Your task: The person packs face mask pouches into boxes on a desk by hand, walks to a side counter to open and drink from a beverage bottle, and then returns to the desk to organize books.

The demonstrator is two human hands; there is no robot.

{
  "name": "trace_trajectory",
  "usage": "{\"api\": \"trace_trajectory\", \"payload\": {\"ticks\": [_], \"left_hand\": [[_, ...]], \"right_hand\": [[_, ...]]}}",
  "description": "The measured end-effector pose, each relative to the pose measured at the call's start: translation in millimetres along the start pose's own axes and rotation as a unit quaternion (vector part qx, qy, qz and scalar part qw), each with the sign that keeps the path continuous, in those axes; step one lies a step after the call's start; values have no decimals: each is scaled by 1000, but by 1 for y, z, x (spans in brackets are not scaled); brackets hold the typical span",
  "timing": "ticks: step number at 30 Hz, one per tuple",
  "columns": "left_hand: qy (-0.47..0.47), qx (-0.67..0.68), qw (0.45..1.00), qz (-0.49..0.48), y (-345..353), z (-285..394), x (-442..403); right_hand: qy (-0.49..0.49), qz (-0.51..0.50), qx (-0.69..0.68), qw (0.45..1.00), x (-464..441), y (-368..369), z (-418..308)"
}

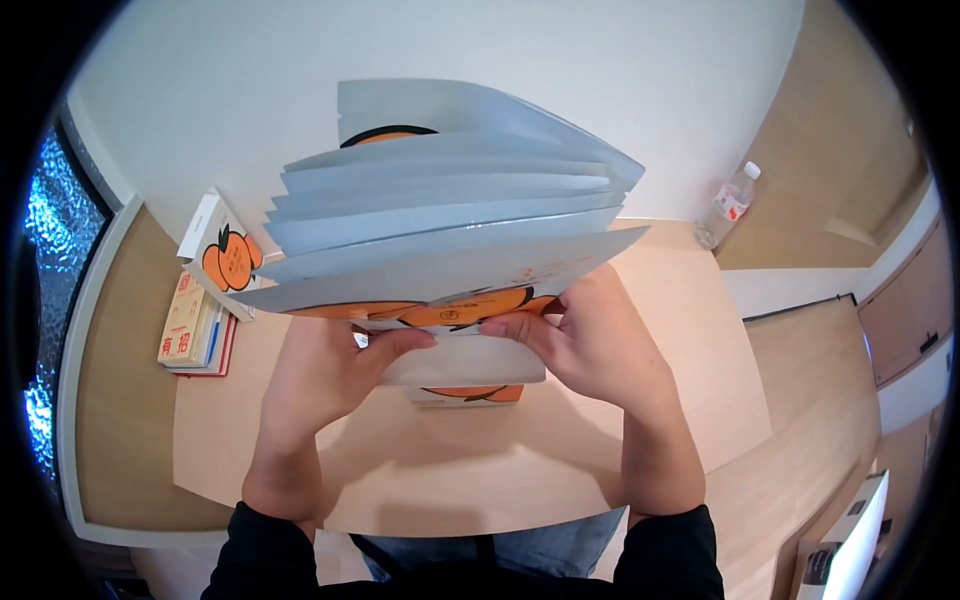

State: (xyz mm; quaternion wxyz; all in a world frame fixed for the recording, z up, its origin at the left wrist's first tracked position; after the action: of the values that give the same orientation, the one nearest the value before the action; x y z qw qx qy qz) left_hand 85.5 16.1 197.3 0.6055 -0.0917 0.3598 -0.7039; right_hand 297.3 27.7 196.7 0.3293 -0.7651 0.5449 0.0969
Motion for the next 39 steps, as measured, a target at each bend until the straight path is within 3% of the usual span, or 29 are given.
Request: {"api": "trace_trajectory", "payload": {"ticks": [9,12,15,18,21,24,27,39], "left_hand": [[-29,131,991,15,1,3,-1],[-51,40,998,-2,0,-1,-3],[-70,66,995,5,4,-9,-4],[77,37,996,29,0,1,-2],[-66,103,992,10,4,-2,-2],[-54,125,991,0,6,-3,-4],[-14,65,997,36,3,1,-4],[-9,52,998,31,1,8,-5]], "right_hand": [[16,-11,-1,1000,0,-3,-7],[-17,24,8,1000,1,0,5],[1,32,-13,999,1,0,6],[-86,-23,66,994,1,-1,-3],[-44,6,39,998,1,0,2],[8,19,16,1000,0,0,3],[27,5,3,1000,-2,0,-1],[-16,2,49,999,-2,0,-8]]}}
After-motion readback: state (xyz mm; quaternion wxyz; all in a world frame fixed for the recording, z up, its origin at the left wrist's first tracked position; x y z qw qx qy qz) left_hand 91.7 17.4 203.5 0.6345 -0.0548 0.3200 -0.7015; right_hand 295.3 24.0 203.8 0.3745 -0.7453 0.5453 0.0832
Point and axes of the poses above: each hand's wrist, its own x-axis away from the middle knuckle, its own y-axis out of the palm, z = x × y, the point moved 5 cm from there along -x, towards the middle knuckle, and after that the axes turned 6 degrees about -y, right-handed, at the moved point
